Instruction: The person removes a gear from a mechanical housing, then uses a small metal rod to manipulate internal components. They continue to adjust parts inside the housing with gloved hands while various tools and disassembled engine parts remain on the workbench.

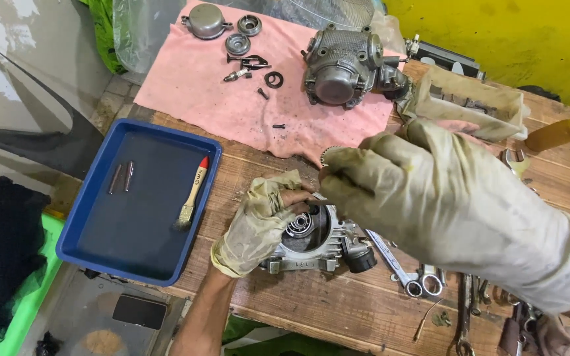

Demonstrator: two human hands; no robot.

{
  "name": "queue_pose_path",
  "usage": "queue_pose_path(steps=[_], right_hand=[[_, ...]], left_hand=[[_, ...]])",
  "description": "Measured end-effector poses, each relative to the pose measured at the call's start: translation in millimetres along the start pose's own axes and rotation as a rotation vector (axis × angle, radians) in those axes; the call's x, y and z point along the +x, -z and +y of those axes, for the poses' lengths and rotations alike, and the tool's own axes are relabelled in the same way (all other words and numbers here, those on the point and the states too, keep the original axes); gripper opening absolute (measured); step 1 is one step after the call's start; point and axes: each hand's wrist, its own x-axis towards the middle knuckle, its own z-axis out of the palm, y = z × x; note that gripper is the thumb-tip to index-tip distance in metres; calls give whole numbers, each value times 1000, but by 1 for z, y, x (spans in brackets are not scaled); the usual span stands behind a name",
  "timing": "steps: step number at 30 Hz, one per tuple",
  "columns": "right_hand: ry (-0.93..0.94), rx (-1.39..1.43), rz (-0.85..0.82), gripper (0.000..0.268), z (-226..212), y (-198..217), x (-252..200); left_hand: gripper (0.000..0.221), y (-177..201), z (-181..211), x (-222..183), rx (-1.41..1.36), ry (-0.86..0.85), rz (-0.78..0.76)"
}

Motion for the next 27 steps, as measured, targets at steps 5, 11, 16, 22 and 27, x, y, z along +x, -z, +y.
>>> queue_pose_path(steps=[5,11,16,22,27], right_hand=[[110,-331,178,14,-1,9,5],[-262,161,108,53,-22,-16,-12],[-374,525,141,45,-32,-5,-1],[-32,313,5,34,-4,14,2],[203,112,22,36,7,10,-7]], left_hand=[[62,10,-9,-1,24,-101,-123],[51,4,-7,9,528,-174,-65],[44,12,-14,11,434,-162,-70],[42,4,-5,3,171,-131,-79],[46,8,-9,6,285,-124,-64]])
